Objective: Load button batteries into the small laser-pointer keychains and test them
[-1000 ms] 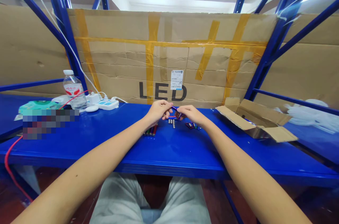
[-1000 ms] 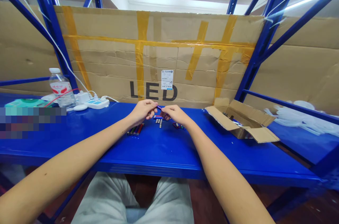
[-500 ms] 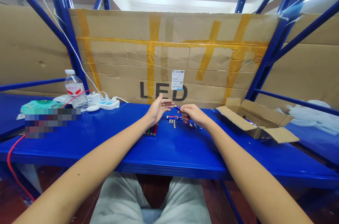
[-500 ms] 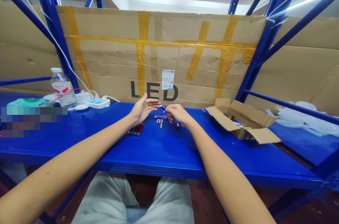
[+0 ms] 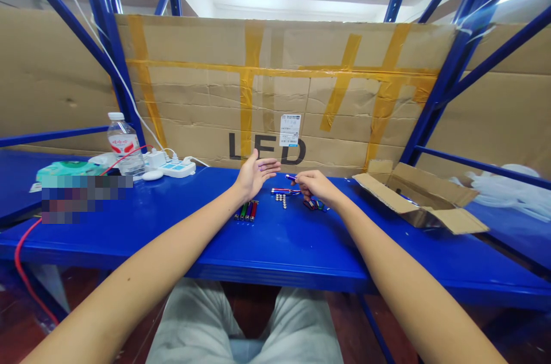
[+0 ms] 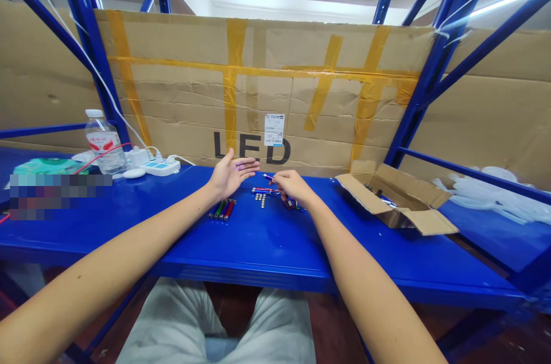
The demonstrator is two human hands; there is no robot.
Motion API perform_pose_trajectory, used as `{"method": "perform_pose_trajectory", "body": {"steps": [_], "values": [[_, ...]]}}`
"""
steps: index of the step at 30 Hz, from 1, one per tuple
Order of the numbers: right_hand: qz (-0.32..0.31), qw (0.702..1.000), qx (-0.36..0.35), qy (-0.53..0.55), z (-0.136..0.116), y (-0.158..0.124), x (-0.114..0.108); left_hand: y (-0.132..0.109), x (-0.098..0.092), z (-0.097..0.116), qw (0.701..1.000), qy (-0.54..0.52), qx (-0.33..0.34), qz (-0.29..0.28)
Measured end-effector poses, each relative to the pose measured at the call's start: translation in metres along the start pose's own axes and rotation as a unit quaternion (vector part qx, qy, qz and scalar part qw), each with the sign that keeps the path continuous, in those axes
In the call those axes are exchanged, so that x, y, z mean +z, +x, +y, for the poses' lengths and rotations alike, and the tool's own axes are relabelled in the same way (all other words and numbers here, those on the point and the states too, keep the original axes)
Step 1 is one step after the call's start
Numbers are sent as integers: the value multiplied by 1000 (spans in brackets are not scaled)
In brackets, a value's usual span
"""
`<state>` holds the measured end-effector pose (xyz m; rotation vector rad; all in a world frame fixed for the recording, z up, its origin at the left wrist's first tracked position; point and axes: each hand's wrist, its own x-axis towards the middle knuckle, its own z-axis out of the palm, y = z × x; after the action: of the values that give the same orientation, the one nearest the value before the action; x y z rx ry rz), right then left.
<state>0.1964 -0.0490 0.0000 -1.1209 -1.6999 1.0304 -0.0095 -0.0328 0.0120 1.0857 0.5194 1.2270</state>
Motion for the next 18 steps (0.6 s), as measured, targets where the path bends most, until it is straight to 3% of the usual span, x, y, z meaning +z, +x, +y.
{"method": "perform_pose_trajectory", "body": {"steps": [18], "values": [[17,997,-25,-71,-2,0,-4,3,-3,-3,1000,19,0,-13]]}}
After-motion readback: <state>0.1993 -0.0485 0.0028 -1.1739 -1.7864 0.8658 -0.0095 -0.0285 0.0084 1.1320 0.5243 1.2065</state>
